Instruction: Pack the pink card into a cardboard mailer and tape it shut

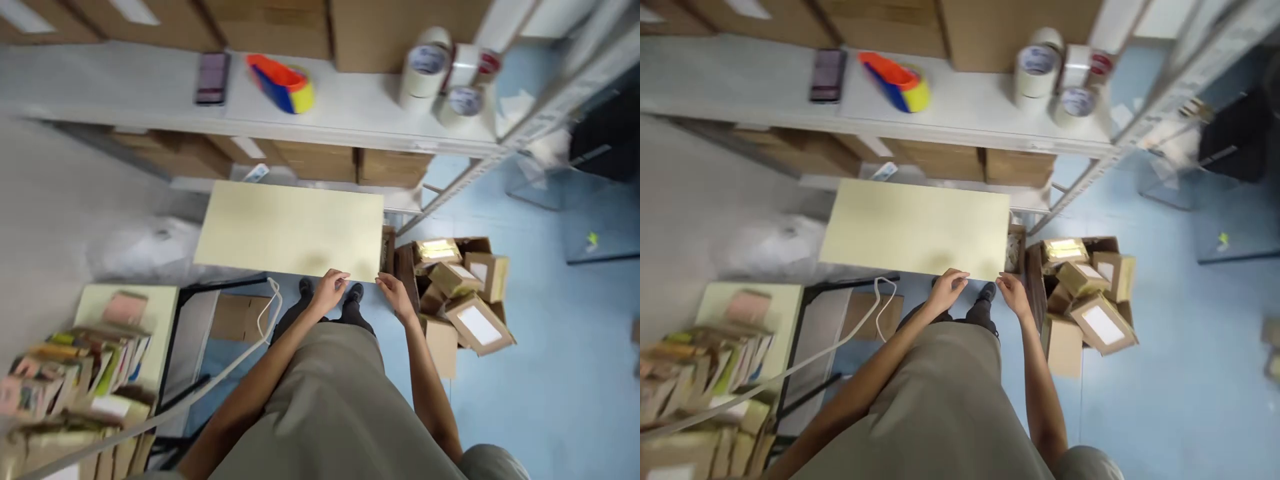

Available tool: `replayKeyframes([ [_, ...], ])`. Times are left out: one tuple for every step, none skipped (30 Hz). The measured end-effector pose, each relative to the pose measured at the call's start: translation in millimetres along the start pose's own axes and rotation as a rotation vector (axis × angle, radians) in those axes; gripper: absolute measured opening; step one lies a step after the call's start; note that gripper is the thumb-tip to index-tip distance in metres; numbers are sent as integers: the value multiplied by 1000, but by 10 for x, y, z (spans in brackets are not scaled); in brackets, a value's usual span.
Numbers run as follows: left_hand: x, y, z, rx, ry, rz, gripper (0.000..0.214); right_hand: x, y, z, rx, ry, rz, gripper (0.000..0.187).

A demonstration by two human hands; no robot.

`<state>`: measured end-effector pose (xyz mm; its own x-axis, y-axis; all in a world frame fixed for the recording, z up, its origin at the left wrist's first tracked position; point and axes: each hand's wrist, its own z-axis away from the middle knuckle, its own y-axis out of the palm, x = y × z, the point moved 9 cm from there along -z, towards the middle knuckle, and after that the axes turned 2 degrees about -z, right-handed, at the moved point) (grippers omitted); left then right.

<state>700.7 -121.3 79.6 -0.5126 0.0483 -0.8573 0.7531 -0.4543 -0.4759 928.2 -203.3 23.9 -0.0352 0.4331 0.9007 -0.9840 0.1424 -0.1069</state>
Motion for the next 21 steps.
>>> replayKeyframes([
  [45, -161, 38, -60, -15, 28, 23, 75, 171, -68, 60, 1, 29, 61],
  [90, -329, 81, -120, -29, 56, 24, 151, 345, -134, 114, 2, 60, 62],
  [137, -499, 132, -179, -42, 84, 24, 236, 526, -198, 163, -1, 90, 64],
  [187, -669, 190, -234, -56, 111, 25, 336, 718, -258, 209, -11, 118, 65],
  [240, -839, 257, -287, -71, 138, 26, 451, 923, -312, 249, -28, 143, 66],
  [294, -1006, 333, -336, -86, 165, 26, 583, 1144, -356, 284, -53, 165, 66],
  [350, -1171, 417, -384, -100, 190, 26, 729, 1382, -385, 317, -85, 183, 65],
  [406, -1334, 511, -428, -111, 213, 27, 883, 1637, -395, 350, -123, 199, 64],
  [463, -1494, 612, -471, -119, 234, 27, 1037, 1906, -383, 384, -163, 214, 63],
  [521, -1651, 721, -510, -123, 255, 27, 1183, 2183, -350, 419, -201, 227, 61],
  [583, -1804, 836, -545, -124, 275, 28, 1311, 2464, -297, 458, -234, 242, 60],
  [650, -1954, 958, -578, -123, 295, 28, 1416, 2745, -229, 501, -261, 257, 58],
  [726, -2102, 1088, -610, -124, 313, 28, 1496, 3018, -151, 544, -281, 273, 57],
  [812, -2248, 1225, -643, -126, 329, 28, 1551, 3280, -69, 585, -297, 288, 56],
  [908, -2393, 1370, -678, -132, 342, 28, 1582, 3528, 14, 624, -309, 301, 55],
  [1014, -2536, 1521, -714, -141, 351, 28, 1592, 3762, 92, 658, -318, 312, 54],
  [1129, -2676, 1678, -751, -152, 357, 28, 1582, 3982, 163, 685, -322, 320, 53],
  [1251, -2813, 1841, -789, -166, 365, 29, 1557, 4189, 226, 707, -322, 327, 53],
  [1380, -2945, 2007, -828, -182, 374, 29, 1518, 4389, 283, 729, -317, 335, 52],
  [1514, -3071, 2177, -869, -200, 384, 29, 1470, 4581, 336, 749, -308, 347, 52],
  [1649, -3192, 2349, -913, -221, 394, 28, 1419, 4766, 384, 768, -298, 364, 52],
])
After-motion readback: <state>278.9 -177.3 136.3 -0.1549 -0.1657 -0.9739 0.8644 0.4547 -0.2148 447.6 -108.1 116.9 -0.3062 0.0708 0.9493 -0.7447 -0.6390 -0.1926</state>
